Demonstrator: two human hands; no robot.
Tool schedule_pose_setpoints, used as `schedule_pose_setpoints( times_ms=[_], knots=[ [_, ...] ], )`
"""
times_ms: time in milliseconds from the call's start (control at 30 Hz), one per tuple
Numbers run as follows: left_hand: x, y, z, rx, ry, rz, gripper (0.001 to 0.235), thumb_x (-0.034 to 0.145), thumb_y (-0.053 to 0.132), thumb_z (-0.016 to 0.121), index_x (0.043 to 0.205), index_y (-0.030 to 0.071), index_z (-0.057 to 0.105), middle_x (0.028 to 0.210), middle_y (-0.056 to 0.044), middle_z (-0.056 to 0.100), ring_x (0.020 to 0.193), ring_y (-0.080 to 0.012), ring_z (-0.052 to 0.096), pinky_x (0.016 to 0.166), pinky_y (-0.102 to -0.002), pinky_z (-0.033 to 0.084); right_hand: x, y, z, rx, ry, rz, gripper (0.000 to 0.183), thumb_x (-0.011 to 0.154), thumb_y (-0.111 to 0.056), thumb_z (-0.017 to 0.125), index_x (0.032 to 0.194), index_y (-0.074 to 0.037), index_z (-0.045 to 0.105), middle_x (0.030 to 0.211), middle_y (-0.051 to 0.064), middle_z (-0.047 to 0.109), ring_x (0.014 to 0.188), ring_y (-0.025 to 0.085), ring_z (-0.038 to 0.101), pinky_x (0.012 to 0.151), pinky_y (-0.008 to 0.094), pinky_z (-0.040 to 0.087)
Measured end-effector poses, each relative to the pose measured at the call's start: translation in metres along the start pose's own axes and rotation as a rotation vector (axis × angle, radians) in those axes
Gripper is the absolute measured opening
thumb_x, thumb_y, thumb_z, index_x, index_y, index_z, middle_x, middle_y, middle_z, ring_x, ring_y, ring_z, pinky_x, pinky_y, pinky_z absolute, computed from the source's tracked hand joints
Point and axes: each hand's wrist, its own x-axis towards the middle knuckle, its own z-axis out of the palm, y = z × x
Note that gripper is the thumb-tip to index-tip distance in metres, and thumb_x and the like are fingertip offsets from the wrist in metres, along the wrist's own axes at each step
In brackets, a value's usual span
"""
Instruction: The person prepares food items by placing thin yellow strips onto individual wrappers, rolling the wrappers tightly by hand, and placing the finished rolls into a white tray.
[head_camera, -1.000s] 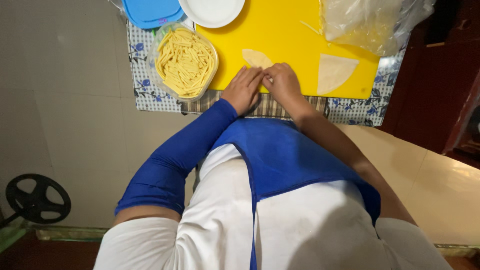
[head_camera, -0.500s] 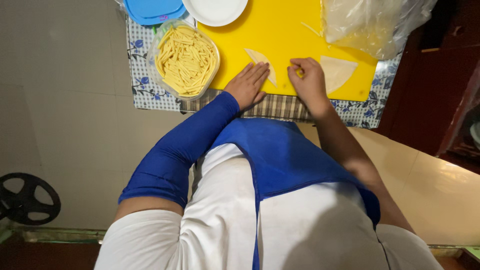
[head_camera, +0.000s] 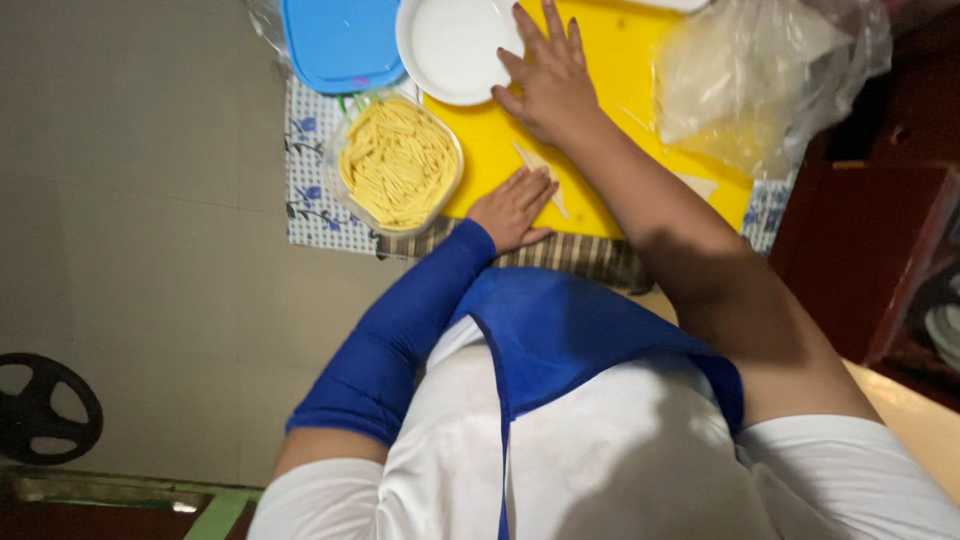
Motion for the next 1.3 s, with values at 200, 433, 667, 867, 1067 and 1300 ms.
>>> schedule_pose_setpoints(
  times_ms=[200,433,667,867,1067,1300],
  knots=[
    [-0.002,0.000,0.001,0.045,0.017,-0.023,0.074,0.094,0.053,0.064,0.148,0.004,0.055,0.146,-0.011,0.056,0.144,-0.0265,0.043,0.123,-0.055,0.026,0.038,-0.007,0.017,-0.100,-0.128,0.016,0.062,0.103,-0.055,0.057,0.135,-0.003,0.068,0.171,0.019,0.022,0.156,0.043,0.004,0.120,0.068,0.003],
    [0.000,-0.008,0.007,0.049,-0.040,-0.038,0.068,0.095,0.051,0.064,0.144,0.005,0.055,0.150,-0.013,0.055,0.147,-0.0262,0.043,0.125,-0.055,0.024,-0.001,0.002,0.001,0.082,-0.082,0.031,0.049,0.103,-0.042,0.065,0.139,-0.009,0.069,0.171,0.018,0.025,0.158,0.044,0.010,0.124,0.067,0.006],
    [-0.014,0.003,0.000,0.057,-0.009,-0.089,0.066,0.096,0.047,0.066,0.148,0.008,0.055,0.150,-0.010,0.053,0.147,-0.0252,0.042,0.123,-0.060,0.020,-0.140,0.025,-0.017,0.196,-0.145,0.075,0.055,0.104,-0.042,0.066,0.149,-0.011,0.061,0.172,0.022,0.025,0.161,0.047,0.012,0.128,0.064,0.010],
    [-0.012,0.006,-0.005,0.044,-0.032,-0.117,0.066,0.097,0.047,0.066,0.147,0.006,0.053,0.152,-0.010,0.052,0.147,-0.0236,0.042,0.124,-0.059,0.020,-0.163,0.002,0.015,0.099,-0.170,0.057,0.071,0.097,-0.053,0.066,0.156,-0.016,0.053,0.168,0.023,0.027,0.156,0.048,0.013,0.122,0.069,0.007],
    [-0.014,0.005,-0.008,0.046,-0.039,-0.104,0.069,0.094,0.045,0.067,0.148,0.005,0.053,0.153,-0.012,0.052,0.147,-0.0243,0.041,0.124,-0.058,0.020,-0.173,-0.001,0.026,-0.005,-0.165,0.015,0.081,0.096,-0.065,0.063,0.158,-0.014,0.051,0.169,0.020,0.029,0.156,0.047,0.017,0.120,0.073,0.006],
    [-0.010,0.007,-0.008,0.040,-0.047,-0.130,0.064,0.095,0.042,0.067,0.147,0.006,0.054,0.151,-0.011,0.052,0.147,-0.0241,0.042,0.124,-0.058,0.020,-0.228,0.003,0.018,0.027,-0.199,0.050,0.074,0.086,-0.057,0.071,0.148,-0.018,0.057,0.166,0.018,0.034,0.156,0.044,0.019,0.122,0.071,0.007]
  ],
)
